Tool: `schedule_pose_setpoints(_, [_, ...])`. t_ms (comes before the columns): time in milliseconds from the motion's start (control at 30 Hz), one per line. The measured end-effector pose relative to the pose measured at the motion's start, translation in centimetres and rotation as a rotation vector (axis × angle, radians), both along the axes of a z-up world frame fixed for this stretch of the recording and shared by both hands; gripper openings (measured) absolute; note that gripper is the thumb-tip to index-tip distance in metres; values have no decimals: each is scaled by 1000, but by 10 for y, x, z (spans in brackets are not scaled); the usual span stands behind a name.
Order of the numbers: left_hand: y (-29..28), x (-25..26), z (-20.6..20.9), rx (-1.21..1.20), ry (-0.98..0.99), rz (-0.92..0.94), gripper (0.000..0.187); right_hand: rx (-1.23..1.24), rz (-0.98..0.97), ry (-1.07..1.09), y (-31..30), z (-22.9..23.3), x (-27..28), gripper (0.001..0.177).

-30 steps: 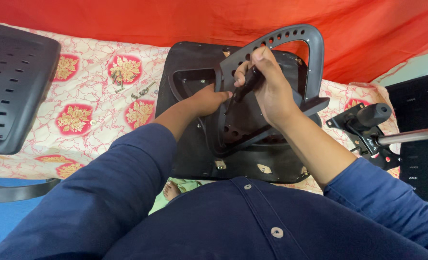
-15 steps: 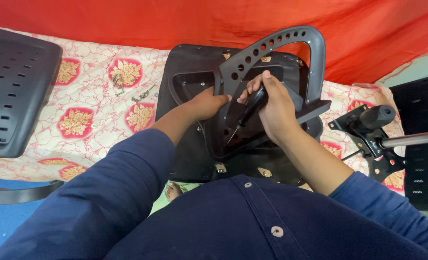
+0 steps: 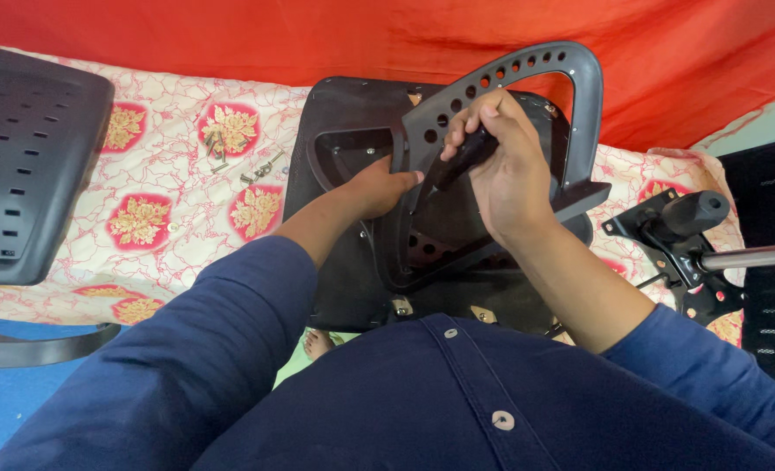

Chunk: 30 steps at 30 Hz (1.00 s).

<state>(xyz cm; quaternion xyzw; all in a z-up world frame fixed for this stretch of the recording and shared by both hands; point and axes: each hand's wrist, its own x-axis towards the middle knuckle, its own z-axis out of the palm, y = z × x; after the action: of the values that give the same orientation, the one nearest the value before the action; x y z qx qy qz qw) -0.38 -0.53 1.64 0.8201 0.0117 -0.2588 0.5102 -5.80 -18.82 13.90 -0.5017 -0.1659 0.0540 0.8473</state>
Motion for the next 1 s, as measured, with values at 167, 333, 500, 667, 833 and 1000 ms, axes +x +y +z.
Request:
schedule_pose_setpoints(167, [3,2,-8,-48,-45,-27,61,-50,31,-34,11,3,0,20])
schedule_pose_setpoints(333, [2,5,-15,-83,-70,-29,61,-93,44,-40,15,6,0,20])
schedule_pose_setpoints(500, [3,3,-13,-126,-65,-31,60,-102,52,-48,16,6,-2,19])
schedule_pose_setpoints(667, [3,2,-11,-123,-52,-31,58,-145,61,-85,16,6,-4,21])
schedule_pose_setpoints(833, [2,5,-20,-141,-108,-56,52,-163,75,-93,20,5,-5,22])
schedule_pose_setpoints(1000, [-1,7,-26,-179,-121,-36,49,-153,99,-126,26,3,-3,20])
